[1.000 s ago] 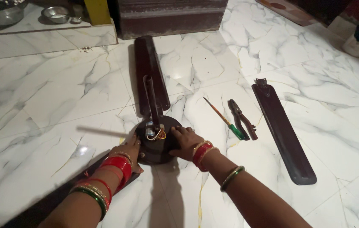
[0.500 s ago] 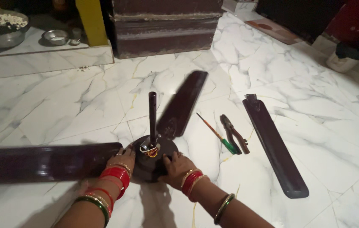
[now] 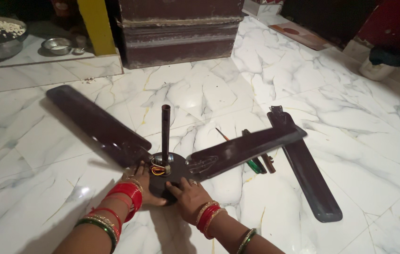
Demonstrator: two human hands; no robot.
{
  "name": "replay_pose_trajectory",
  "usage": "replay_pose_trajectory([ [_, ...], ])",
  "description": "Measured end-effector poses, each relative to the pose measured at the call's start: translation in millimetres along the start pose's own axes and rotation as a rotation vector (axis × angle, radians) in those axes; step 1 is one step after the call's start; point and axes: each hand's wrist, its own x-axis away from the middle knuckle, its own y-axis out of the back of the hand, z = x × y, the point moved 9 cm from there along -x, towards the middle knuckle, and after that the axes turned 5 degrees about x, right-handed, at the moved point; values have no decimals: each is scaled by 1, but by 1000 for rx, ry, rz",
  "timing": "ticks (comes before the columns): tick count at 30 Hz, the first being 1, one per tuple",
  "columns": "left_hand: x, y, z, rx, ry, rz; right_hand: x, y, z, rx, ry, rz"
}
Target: The person disassembles a ceiling fan by removing one blade using a screwdriver and pliers. They loosen screws, detach the blade, and place it on the floor.
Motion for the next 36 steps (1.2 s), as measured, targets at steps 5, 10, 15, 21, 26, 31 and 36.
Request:
replay_pose_trajectory([
  [5,-13,-2,2,146,105,-139,2,-2,-5,-103,-7,114],
  [10,-22,-1,2,115,82,-125,1,9,-24,-176,61,3],
  [15,-12,11,1,122,76,-99,3,2,-93,-87,-130,-81],
  [21,-13,9,3,132,61,-71,17,-24,-167,-42,-306,33],
  [26,-32,-4,10,231,63,-115,20,-27,-169,15,-336,52],
  [31,-37,-4,12,173,43,-144,16,-20,-174,12,-371,226],
  [36,-17,7,10,214,27,-121,7,-9,-193,19,-346,141],
])
